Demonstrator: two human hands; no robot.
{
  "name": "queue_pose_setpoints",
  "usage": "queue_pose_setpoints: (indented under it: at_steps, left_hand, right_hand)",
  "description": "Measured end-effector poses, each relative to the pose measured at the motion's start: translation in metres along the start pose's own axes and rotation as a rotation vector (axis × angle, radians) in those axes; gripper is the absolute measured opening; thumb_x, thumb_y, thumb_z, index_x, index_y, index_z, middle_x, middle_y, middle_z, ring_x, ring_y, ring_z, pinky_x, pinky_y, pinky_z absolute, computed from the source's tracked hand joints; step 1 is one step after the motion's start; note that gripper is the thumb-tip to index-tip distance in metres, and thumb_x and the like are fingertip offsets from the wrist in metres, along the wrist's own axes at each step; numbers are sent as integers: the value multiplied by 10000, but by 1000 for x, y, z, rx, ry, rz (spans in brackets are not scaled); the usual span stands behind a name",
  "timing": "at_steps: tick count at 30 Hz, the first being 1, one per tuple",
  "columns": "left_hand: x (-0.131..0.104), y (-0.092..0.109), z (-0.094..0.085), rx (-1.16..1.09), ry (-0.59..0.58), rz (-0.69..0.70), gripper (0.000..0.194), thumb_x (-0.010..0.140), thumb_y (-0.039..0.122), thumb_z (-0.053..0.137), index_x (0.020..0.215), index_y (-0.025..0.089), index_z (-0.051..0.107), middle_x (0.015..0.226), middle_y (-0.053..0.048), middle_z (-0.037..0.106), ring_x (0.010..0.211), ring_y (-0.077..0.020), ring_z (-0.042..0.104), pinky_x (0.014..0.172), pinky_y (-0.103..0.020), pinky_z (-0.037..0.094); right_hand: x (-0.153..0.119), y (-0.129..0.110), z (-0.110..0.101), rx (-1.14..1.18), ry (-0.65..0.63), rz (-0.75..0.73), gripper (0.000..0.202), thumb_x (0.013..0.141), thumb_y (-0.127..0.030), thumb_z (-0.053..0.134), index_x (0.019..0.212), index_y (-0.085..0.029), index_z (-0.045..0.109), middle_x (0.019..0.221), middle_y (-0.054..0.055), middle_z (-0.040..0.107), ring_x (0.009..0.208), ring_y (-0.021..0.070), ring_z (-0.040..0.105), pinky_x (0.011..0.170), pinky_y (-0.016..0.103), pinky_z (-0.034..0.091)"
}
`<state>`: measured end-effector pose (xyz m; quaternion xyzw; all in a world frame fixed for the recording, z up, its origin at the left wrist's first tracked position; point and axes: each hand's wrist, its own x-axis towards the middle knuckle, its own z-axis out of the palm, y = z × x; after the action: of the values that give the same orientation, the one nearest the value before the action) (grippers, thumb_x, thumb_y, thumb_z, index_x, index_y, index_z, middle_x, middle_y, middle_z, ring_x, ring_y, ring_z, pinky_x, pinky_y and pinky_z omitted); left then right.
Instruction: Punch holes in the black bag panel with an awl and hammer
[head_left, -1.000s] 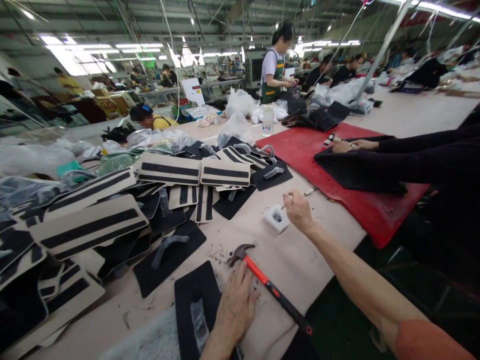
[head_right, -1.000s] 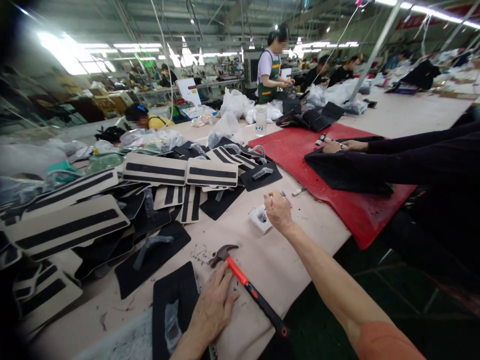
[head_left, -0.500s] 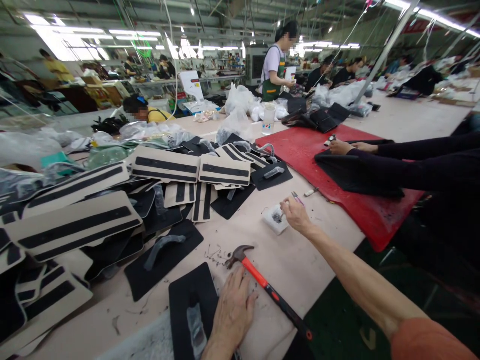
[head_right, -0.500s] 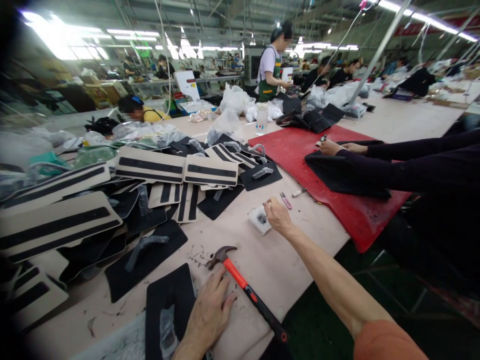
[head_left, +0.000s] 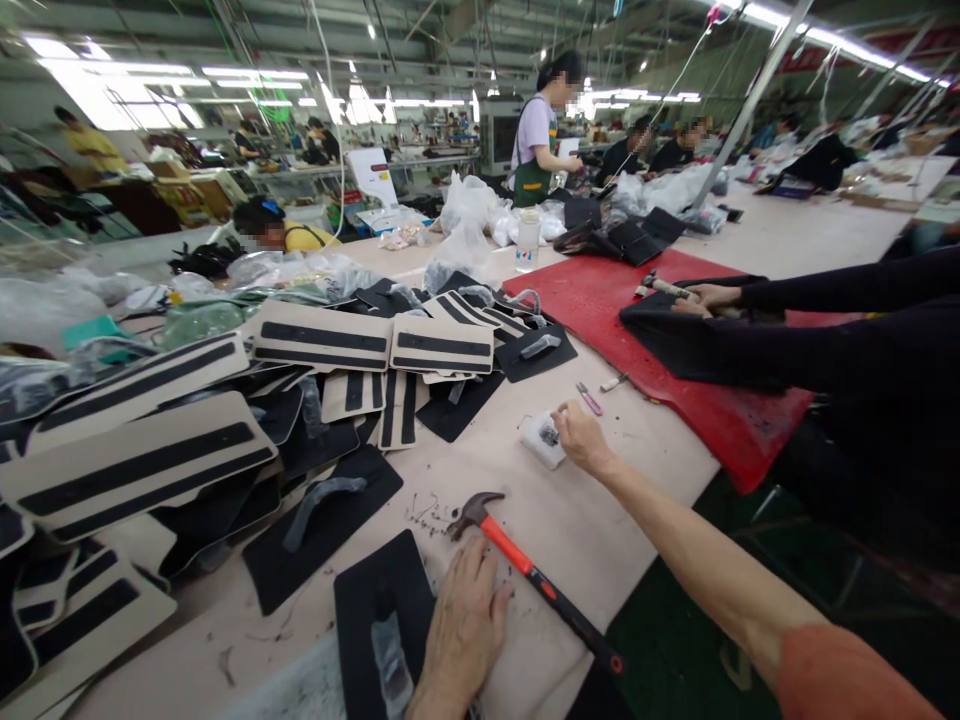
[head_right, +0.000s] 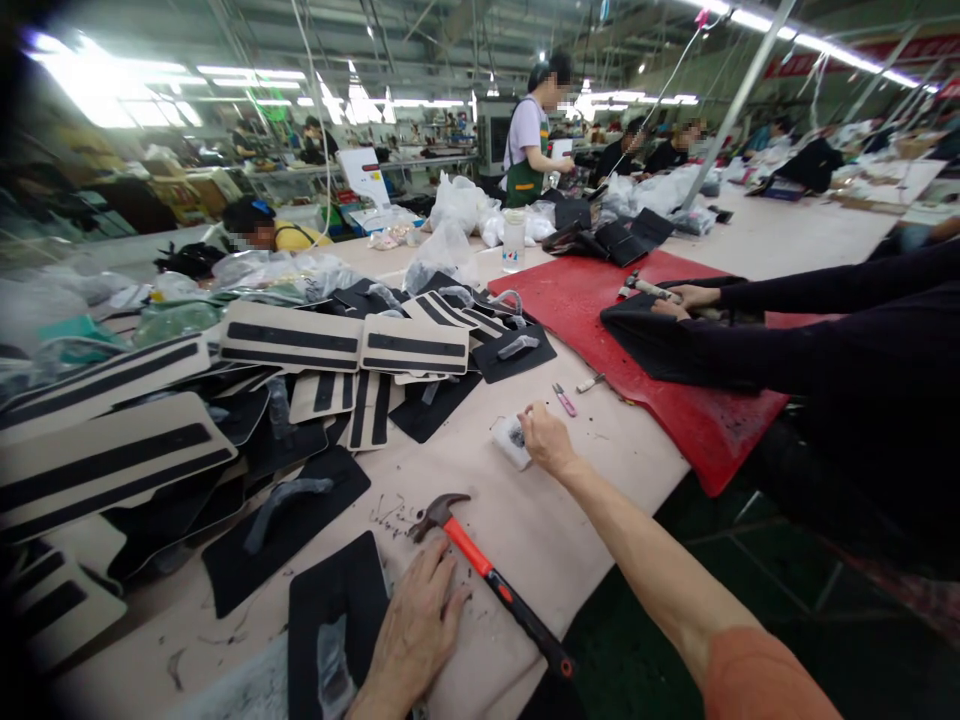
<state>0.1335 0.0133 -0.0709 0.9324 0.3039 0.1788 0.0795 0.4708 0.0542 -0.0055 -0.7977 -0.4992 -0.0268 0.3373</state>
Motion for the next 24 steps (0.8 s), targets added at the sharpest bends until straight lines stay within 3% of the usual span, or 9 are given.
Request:
queue_pose_setpoints:
  at_steps: [5,9,13,17,21,24]
  left_hand:
    - [-1,0,-1,2,20,13,398,875,190,551,1273,186,559,1387,-141,558,1238,-309,584,992,-497,559]
    - [1,0,-2,8,21,16,390,878,189,547,1268,189,558,1399,-141,548,1250,-305,576,1001,-497,554]
    - [3,1,-3,-12,15,12,379,881,194,549,1260,195,568,1404,-134,545,1257,-301,570,1002,-488,556]
    - [4,1,-3,-14,15,7,359,888,199,545,1246,196,576,1387,-129,558,1246,-300,576,997,-490,558]
    - [2,1,-3,-5,14,16,343,882,200,553,1224,192,586,1376,-133,565,1245,-305,576,1004,-498,554]
    - [2,1,-3,-3,11,5,340,881,203,555,1220,197,589,1377,-129,566,1245,-307,576,1003,-501,554]
  right_hand:
    - [1,-3,-2,20,27,17,292,1003,-367,322,1051,-172,533,859,95,674,828,227,635,736,301,415]
    - [4,-2,-2,32,-27,8,233,968,-378,418,950,-193,557,733,57,649,731,221,623,673,290,404]
    - [5,-3,1,43,18,33,285,1003,-355,334,1054,-173,546,854,90,675,816,222,636,722,295,419]
    - [6,-9,7,45,3,45,233,965,-358,415,970,-177,563,723,65,642,706,224,616,662,295,402]
    - [10,-10,11,60,58,63,290,1000,-368,342,1073,-166,536,859,93,671,815,222,629,717,294,414]
    - [10,-7,12,54,52,82,267,980,-360,370,994,-164,551,792,91,656,749,226,617,681,299,404]
